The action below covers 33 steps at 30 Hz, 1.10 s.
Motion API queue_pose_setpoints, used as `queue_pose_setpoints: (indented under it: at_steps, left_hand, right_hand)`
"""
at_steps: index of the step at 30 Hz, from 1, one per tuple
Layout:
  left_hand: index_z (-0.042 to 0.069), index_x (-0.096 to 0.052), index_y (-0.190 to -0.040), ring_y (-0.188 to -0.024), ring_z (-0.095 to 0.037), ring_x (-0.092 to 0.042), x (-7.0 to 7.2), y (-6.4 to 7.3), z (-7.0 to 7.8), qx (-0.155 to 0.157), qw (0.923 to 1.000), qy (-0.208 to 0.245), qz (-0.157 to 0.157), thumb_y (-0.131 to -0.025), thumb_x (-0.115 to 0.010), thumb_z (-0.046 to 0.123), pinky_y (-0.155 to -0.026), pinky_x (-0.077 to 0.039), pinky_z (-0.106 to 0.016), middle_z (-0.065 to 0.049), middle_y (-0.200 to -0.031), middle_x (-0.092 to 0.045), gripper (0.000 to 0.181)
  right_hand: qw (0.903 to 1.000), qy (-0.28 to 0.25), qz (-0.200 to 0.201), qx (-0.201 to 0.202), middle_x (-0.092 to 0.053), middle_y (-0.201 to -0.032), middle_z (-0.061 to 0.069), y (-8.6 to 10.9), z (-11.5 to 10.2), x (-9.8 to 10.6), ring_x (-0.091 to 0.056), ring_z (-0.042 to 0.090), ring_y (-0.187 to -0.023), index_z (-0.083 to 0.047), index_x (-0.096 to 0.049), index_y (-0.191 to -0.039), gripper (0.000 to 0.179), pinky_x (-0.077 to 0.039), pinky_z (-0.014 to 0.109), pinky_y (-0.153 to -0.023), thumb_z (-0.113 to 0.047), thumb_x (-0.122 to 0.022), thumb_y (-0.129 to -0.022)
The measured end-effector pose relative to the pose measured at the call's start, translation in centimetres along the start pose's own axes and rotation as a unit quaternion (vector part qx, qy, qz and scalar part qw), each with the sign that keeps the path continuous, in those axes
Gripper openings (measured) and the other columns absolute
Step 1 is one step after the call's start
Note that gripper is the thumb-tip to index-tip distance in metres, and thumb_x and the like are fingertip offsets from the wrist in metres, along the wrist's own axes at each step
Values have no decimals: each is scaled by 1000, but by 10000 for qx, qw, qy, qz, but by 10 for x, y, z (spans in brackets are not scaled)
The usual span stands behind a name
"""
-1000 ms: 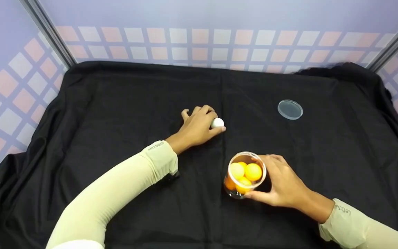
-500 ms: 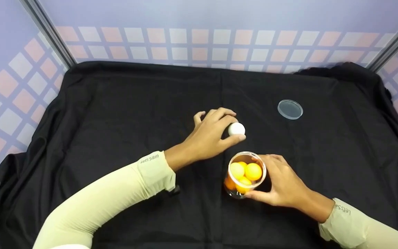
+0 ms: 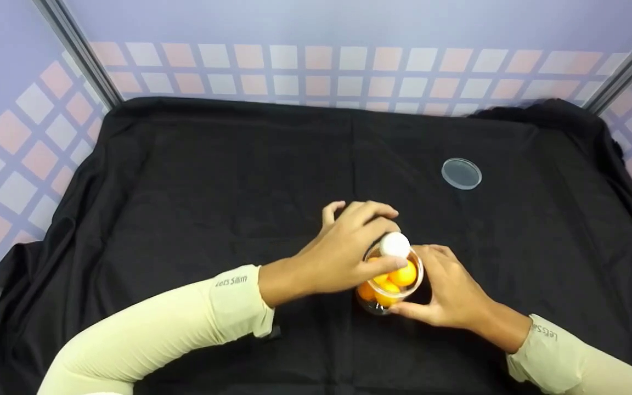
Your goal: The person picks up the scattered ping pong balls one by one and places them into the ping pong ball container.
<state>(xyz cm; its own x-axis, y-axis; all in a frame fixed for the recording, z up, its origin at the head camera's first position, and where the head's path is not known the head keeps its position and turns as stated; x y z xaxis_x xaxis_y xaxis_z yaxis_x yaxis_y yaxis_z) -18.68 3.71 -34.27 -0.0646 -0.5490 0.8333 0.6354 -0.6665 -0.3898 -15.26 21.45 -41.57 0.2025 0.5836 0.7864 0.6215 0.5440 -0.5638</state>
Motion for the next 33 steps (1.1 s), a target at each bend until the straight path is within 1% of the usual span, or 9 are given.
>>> queue_pose_setpoints:
  at_steps: [4, 7, 11, 18, 22, 33]
  left_hand:
    - [23, -68, -117, -132, -14, -50, -3, 6, 9, -198, 9998, -76, -9, -95, -64, 57, -109, -28, -63, 4, -140, -58, 40]
    - [24, -68, -118, -133, -13, -49, -7, 10, 13, -293, 9995, -117, -12, -94, -65, 57, -109, -29, -64, 5, -140, -57, 41]
    - [24, -68, -121, -134, -12, -48, -9, 13, 14, -327, 9994, -128, -43, -94, -64, 58, -109, -28, -64, 5, -141, -56, 43]
    - [24, -67, -122, -134, -12, -48, -9, 16, 14, -380, 9990, -229, -18, -94, -63, 59, -109, -28, -63, 5, -141, -56, 45]
    - [23, -67, -122, -134, -12, -48, -10, 17, 14, -410, 9987, -293, 11, -95, -63, 59, -109, -29, -64, 5, -140, -57, 45]
    - [24, -67, -123, -134, -12, -48, -10, 16, 14, -396, 9989, -259, -10, -94, -64, 59, -109, -29, -64, 5, -141, -56, 46]
  right_hand:
    - [10000, -30, -8, -28, -68, -122, 4, 0, 0, 0, -68, 23, -106, -5, -58, -132, 88, -47, 49, -95, -60, -86, -70]
    - [10000, -40, -5, -50, -68, -123, 3, 0, 1, 0, -68, 23, -106, -5, -58, -132, 88, -46, 48, -95, -60, -87, -69]
    - [10000, -53, -5, -67, -68, -122, 3, 0, 1, -1, -68, 23, -105, -5, -58, -132, 88, -46, 48, -95, -61, -87, -69]
    - [10000, -58, 8, -41, -68, -122, 2, -1, 1, 0, -69, 22, -105, -6, -58, -133, 88, -46, 48, -96, -60, -86, -70]
    - [10000, -32, 21, -21, -68, -122, 2, -1, 1, 0, -69, 22, -105, -6, -58, -133, 88, -45, 47, -96, -60, -87, -70]
    - [10000, -11, 11, -55, -69, -121, 3, -1, 1, 0, -69, 22, -104, -6, -57, -134, 89, -46, 50, -94, -60, -87, -69]
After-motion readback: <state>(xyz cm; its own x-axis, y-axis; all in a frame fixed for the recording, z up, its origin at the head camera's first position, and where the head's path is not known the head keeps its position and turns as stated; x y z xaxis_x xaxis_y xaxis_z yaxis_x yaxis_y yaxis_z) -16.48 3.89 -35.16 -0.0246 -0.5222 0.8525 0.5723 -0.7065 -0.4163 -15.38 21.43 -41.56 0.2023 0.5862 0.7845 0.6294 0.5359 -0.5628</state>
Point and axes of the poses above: each hand's wrist, its own y-axis away from the middle knuckle, its own x-axis out of the back of the hand, z = x × y, the point moved 6 cm from there along -y, towards the middle knuckle
